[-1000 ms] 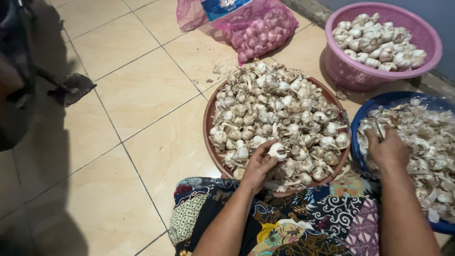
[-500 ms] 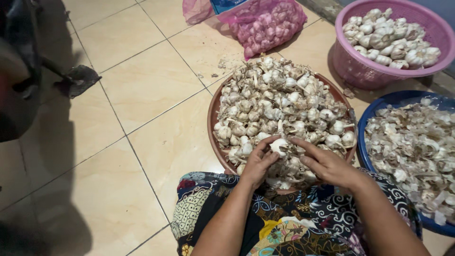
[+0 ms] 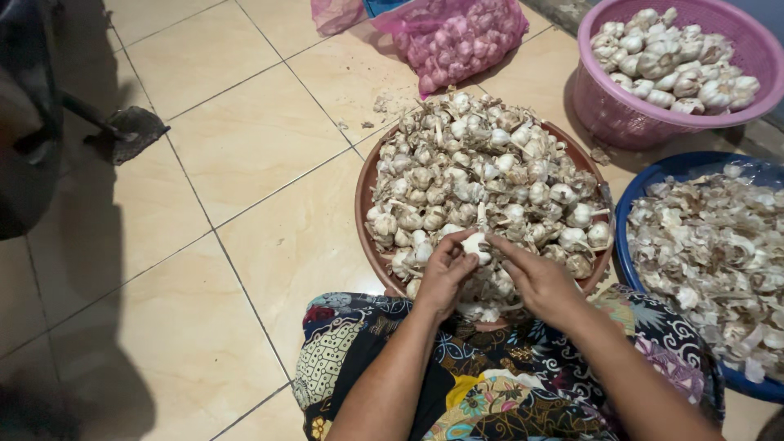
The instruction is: The person sits on the floor and trims the root ends and stems off garlic bulbs with a small knife, one bulb at a time, placing trimmed bulbs into a pink basket and discarding trimmings into a blue basin of peels.
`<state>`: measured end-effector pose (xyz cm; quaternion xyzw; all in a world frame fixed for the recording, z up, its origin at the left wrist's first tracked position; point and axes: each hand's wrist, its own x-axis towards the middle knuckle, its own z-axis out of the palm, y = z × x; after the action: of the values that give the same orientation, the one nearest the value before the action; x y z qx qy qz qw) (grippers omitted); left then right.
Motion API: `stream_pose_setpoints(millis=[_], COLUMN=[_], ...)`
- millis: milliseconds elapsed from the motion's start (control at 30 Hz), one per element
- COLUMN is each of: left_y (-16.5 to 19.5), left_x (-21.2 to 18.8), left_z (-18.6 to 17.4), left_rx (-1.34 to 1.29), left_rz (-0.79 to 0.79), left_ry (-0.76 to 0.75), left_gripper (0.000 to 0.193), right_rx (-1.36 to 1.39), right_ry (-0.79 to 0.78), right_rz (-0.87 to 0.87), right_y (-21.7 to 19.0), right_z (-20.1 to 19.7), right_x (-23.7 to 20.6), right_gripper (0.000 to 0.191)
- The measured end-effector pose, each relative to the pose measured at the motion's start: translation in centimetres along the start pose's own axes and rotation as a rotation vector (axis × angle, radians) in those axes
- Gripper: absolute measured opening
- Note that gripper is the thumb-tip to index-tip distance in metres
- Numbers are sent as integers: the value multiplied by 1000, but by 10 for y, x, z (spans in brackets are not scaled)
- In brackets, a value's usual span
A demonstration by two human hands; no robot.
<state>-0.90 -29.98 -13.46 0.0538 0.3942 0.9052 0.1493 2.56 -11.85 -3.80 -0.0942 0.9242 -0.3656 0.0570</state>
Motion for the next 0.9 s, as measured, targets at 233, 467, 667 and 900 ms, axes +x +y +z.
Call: stream_pose_setpoints(millis=[233, 467, 667, 900], left_y=[-13, 2, 14, 16], left_x=[1, 0, -4, -4], left_z=[8, 4, 11, 7], left_rx=[-210, -150, -148, -69], left_rz=[-5, 67, 4, -160], left_ry=[74, 9, -15, 49], left_gripper=[48, 53, 53, 44], right_rx=[169, 1241, 1280, 1761], right_ry=[293, -74, 20, 722], right_rz=[-190, 262, 253, 570], right_y=[29, 31, 9, 100], right_z=[48, 44, 20, -54], right_x=[4, 10, 9, -4], right_gripper=[46, 57, 63, 41])
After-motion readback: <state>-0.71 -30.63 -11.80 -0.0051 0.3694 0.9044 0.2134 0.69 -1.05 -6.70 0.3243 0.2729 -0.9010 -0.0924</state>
